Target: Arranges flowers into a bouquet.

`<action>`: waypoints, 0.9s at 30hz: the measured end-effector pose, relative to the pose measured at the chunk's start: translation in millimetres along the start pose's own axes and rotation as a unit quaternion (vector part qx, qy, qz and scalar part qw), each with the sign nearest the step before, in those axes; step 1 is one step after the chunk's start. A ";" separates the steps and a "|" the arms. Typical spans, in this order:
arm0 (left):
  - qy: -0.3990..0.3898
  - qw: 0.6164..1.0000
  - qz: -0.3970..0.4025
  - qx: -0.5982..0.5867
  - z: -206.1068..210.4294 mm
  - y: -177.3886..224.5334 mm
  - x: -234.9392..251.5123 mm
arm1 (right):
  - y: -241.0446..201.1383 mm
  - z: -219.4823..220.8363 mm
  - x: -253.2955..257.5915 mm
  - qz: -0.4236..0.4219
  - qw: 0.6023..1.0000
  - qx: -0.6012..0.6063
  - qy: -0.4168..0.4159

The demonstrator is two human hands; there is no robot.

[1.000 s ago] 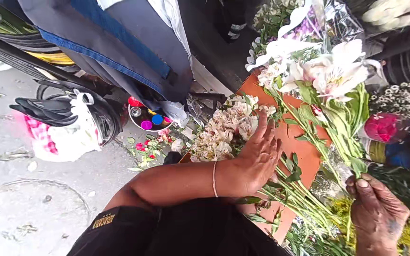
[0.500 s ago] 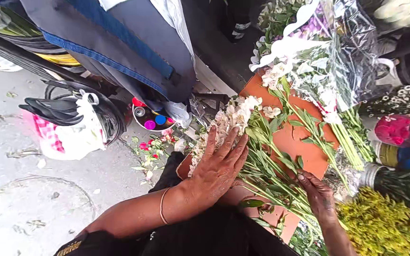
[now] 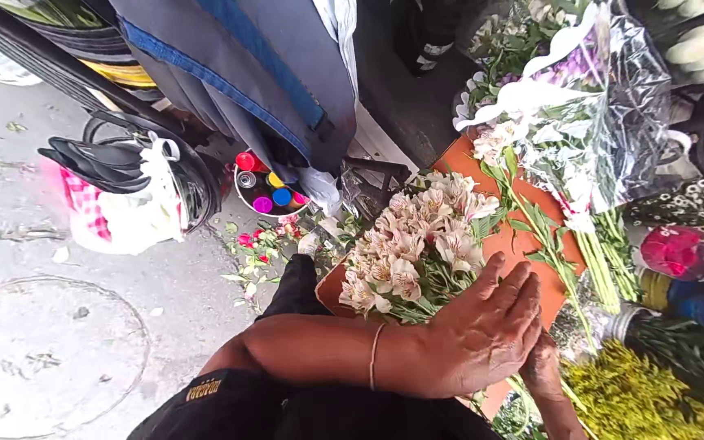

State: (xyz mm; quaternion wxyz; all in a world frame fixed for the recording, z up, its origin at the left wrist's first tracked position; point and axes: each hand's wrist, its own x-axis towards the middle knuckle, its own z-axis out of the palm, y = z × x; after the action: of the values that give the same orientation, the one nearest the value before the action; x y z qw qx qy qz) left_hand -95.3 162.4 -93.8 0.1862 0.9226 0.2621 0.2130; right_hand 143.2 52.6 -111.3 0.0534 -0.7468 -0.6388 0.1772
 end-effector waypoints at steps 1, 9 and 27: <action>-0.056 0.998 -0.007 -0.012 8.6 -2.0 9.9 | 11.3 6.7 -2.1 -0.037 0.999 -0.018 0.026; -0.318 0.943 -0.086 0.057 17.2 -19.8 19.4 | 55.3 1.4 16.1 -0.126 0.991 -0.045 0.020; -0.125 0.977 -0.020 0.174 25.6 -16.3 -15.9 | 101.6 -62.6 124.2 -0.027 0.932 -0.092 0.349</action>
State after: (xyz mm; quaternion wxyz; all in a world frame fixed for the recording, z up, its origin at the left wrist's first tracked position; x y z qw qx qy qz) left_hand -101.6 160.5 -127.5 0.0583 0.9547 0.2883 0.0438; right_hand 274.0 164.5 -108.5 0.2087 -0.7458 -0.6132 -0.1553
